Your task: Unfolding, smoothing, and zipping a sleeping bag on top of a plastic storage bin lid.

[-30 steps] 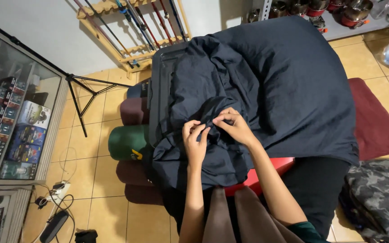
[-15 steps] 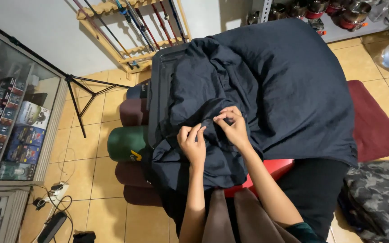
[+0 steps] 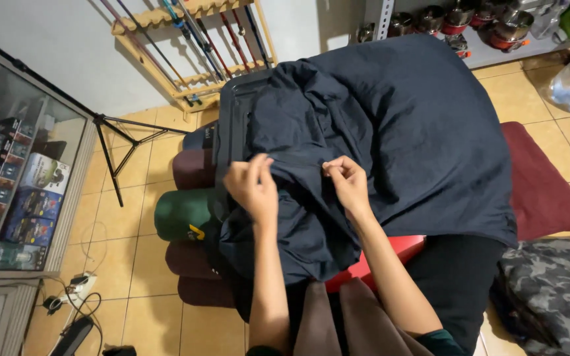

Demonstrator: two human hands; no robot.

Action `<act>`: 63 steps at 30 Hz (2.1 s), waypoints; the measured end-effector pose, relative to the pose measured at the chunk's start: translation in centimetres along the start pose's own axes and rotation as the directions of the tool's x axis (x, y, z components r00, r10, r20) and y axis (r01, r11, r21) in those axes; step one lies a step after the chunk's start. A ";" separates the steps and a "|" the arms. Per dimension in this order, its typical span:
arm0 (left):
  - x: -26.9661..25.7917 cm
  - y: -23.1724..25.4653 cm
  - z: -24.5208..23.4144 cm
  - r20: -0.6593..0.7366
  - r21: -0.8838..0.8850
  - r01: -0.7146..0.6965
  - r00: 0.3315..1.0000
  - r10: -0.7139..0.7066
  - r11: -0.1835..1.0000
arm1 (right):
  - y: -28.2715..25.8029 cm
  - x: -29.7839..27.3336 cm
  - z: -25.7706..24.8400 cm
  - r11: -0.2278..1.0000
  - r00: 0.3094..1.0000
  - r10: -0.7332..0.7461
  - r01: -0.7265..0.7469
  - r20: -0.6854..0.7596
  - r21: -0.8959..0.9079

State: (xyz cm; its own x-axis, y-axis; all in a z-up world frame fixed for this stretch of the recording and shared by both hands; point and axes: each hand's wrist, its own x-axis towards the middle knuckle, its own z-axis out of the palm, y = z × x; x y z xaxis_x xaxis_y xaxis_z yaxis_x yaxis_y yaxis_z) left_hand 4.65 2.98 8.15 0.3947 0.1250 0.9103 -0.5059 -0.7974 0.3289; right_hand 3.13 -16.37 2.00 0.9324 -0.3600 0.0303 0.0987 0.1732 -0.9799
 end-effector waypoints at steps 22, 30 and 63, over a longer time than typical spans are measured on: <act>-0.8 4.9 1.0 0.284 -0.255 0.230 0.946 -0.155 0.939 | -0.9 1.4 -3.5 0.994 0.999 0.047 -0.048 0.021 0.094; -3.2 7.3 2.7 0.497 -0.368 0.272 0.866 -0.059 0.889 | -3.1 0.0 -3.8 1.000 0.997 0.022 -0.021 0.071 -0.016; 1.5 -2.6 -5.6 -0.151 -0.035 0.290 0.944 -0.292 0.956 | -1.0 1.0 -3.2 0.987 0.980 -0.157 0.160 0.126 -0.014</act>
State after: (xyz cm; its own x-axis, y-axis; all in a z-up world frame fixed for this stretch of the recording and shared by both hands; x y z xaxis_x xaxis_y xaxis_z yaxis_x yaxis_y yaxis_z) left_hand 2.25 8.58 10.09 0.4047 0.4400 0.8016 -0.3964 -0.7056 0.5874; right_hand 2.86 -19.81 2.38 0.9417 -0.2646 0.2079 0.2413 0.1003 -0.9653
